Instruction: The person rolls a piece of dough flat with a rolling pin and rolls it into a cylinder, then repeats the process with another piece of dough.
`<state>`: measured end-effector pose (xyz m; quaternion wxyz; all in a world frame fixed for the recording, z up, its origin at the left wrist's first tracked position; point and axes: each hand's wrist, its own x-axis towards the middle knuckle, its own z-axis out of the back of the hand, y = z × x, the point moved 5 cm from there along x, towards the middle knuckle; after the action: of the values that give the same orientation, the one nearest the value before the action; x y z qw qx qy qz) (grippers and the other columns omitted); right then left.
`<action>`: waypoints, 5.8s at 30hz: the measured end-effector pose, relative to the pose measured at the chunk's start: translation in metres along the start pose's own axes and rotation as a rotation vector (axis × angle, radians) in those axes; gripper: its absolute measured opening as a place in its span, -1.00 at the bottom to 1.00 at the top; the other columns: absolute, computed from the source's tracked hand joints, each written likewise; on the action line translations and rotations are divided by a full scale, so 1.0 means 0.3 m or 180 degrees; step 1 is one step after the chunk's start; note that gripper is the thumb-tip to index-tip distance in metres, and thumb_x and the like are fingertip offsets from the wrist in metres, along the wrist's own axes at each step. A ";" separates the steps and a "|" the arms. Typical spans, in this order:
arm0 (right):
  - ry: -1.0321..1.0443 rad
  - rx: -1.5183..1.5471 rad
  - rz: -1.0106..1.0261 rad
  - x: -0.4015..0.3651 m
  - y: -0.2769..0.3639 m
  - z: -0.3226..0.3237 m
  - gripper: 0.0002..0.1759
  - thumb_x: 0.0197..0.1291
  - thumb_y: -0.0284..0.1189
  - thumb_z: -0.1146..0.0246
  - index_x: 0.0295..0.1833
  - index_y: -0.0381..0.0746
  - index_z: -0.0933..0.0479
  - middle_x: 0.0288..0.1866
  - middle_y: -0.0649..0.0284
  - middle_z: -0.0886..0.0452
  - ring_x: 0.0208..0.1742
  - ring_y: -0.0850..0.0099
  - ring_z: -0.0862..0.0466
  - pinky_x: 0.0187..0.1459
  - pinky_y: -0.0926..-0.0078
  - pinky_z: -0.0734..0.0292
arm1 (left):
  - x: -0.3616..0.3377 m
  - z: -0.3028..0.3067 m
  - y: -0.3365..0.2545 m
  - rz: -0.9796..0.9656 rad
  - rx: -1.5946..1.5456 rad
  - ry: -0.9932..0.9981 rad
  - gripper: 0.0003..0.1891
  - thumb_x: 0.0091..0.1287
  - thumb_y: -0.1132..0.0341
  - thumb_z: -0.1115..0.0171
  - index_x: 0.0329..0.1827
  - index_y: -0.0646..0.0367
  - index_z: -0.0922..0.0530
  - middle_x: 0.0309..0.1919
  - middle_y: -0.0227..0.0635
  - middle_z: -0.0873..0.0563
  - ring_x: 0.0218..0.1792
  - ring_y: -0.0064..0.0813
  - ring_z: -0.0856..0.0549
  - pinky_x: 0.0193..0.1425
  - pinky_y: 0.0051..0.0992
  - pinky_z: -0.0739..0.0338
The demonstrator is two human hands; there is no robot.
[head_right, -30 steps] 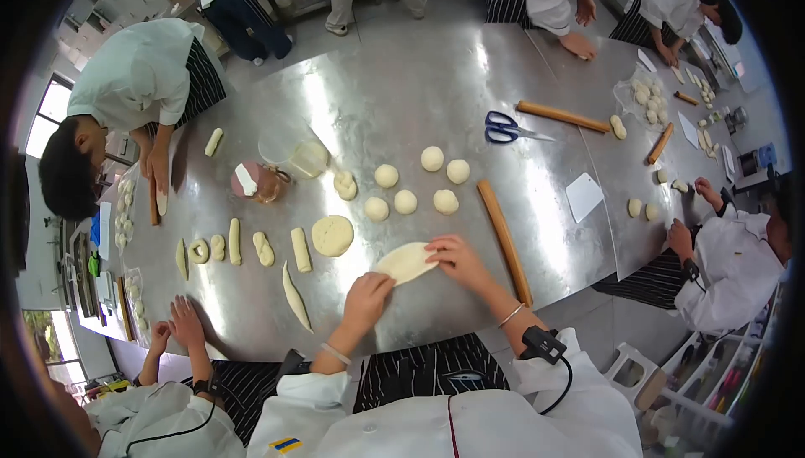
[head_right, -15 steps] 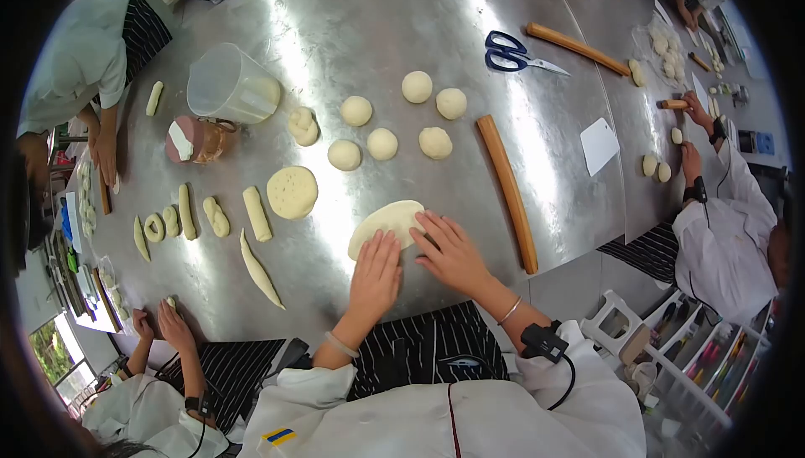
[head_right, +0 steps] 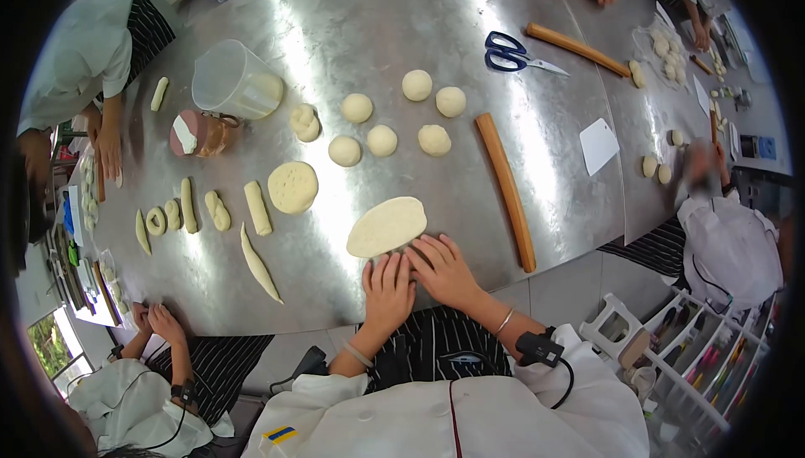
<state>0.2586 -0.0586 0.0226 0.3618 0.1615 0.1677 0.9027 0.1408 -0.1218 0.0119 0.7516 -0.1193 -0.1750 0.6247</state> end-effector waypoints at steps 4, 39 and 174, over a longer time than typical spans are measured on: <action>-0.0094 -0.0029 0.0004 0.030 0.015 -0.014 -0.39 0.08 -0.32 -0.38 0.28 -0.25 -0.51 0.27 0.15 -0.47 0.37 0.17 -0.44 0.46 0.02 -0.20 | 0.008 0.003 0.023 0.0191 0.0110 -0.0362 -0.35 0.21 0.26 -0.32 0.39 0.27 -0.44 0.29 -0.13 -0.47 0.35 -0.12 -0.39 0.51 0.04 -0.16; -0.0315 0.1112 -0.0302 0.069 0.044 0.042 -0.77 0.39 -0.33 -0.11 -0.11 -0.29 -0.52 -0.13 -0.02 -0.50 -0.09 0.05 -0.49 -0.02 0.18 -0.41 | 0.058 0.040 0.014 0.0335 -0.0511 -0.0262 -0.50 0.33 0.30 -0.11 0.28 0.44 -0.41 0.11 0.28 -0.51 0.14 0.26 -0.46 0.28 0.05 -0.33; 0.0681 -0.0001 -0.0178 0.092 -0.108 0.062 -0.17 0.08 -0.10 -0.37 0.43 -0.25 -0.37 0.56 0.19 -0.31 0.60 0.17 -0.21 0.54 -0.10 0.03 | -0.016 0.096 0.072 0.0525 0.0049 -0.0304 -0.55 0.40 0.26 -0.13 0.30 0.27 -0.53 0.33 -0.01 -0.50 0.39 0.03 -0.44 0.47 0.05 -0.22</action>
<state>0.2665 -0.0135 0.0303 0.3668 0.0594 0.2096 0.9044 0.1088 -0.1236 0.0291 0.6893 -0.0976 -0.1955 0.6908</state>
